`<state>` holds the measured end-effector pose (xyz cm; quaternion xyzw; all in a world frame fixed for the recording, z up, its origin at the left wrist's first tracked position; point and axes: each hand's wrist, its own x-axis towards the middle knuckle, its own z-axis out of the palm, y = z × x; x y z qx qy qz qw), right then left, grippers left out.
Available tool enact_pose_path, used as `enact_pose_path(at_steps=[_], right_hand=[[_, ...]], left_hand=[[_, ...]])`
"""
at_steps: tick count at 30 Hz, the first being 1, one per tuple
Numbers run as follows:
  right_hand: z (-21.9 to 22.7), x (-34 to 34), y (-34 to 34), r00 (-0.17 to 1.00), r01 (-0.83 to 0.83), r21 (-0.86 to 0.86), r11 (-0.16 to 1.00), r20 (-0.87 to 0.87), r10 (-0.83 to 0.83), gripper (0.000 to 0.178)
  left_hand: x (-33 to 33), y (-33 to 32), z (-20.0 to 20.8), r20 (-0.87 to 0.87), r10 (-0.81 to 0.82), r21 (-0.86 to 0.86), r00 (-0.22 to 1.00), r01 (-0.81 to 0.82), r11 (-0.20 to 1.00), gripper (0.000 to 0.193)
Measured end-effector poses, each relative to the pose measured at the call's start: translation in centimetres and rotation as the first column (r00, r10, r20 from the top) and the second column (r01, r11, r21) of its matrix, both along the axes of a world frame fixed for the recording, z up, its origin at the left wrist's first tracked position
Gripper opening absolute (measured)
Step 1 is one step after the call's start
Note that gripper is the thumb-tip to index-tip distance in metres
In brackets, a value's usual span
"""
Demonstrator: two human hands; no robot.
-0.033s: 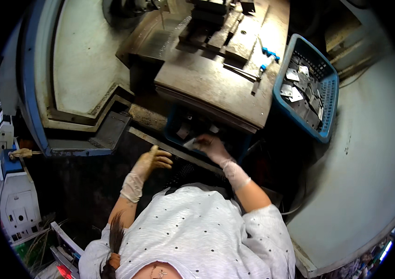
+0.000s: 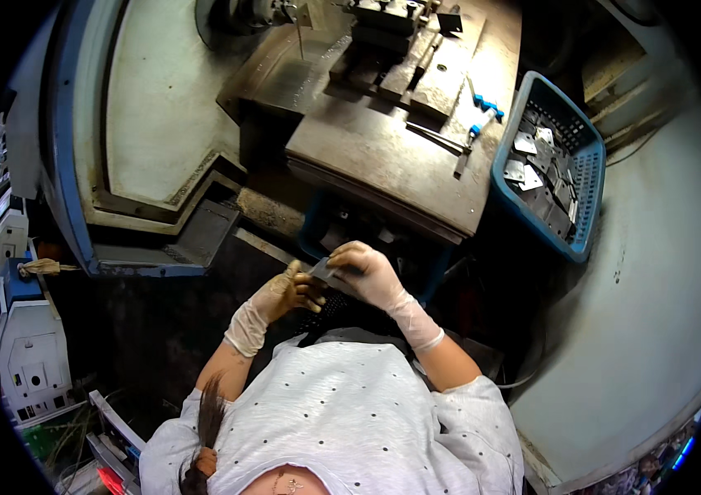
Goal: The person operates a CNC lathe, repeatedly opening the safety door, loading metal parts into the chuck, and closing the door. They also use a brush to clear metal shavings from the machine bed and place finished parts into a red basket.
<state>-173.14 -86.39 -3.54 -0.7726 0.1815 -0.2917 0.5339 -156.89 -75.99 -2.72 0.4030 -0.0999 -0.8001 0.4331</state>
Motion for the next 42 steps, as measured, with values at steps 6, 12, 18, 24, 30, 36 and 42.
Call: enact_pose_path(at_steps=[6, 12, 18, 24, 30, 36, 42], right_hand=[[4.4, 1.4, -0.4, 0.930, 0.367, -0.227, 0.902, 0.090, -0.356, 0.035], [4.6, -1.4, 0.2, 0.836, 0.543, -0.190, 0.818, 0.028, -0.549, 0.026], [3.8, -3.2, 0.8, 0.751, 0.641, -0.146, 0.754, -0.082, -0.655, 0.022], [3.1, -2.4, 1.5, 0.717, 0.684, -0.070, 0.727, -0.122, -0.686, 0.022], [3.1, -1.2, 0.4, 0.748, 0.635, -0.079, 0.768, -0.183, -0.638, 0.020], [4.0, -0.3, 0.2, 0.795, 0.586, -0.130, 0.800, -0.096, -0.598, 0.018], [3.1, -0.4, 1.4, 0.812, 0.566, -0.033, 0.824, -0.153, -0.564, 0.017]], left_hand=[[1.6, -4.7, 4.6, 0.467, 0.196, -0.277, 0.862, -0.068, 0.958, 0.021], [7.8, -13.6, 5.5, 0.639, 0.553, -0.608, 0.535, -0.090, 0.789, 0.015], [14.8, -28.7, 10.8, 0.710, 0.680, -0.662, -0.180, 0.160, 0.733, 0.026], [18.7, -34.9, 13.5, 0.696, 0.478, -0.404, -0.536, 0.258, 0.878, 0.034], [17.9, -36.1, 14.1, 0.554, 0.470, -0.266, -0.687, 0.389, 0.882, 0.033], [17.0, -35.1, 16.1, 0.580, 0.233, -0.067, -0.780, 0.240, 0.969, 0.045], [16.3, -33.3, 15.7, 0.713, -0.018, 0.185, -0.701, 0.163, 0.969, 0.096]])
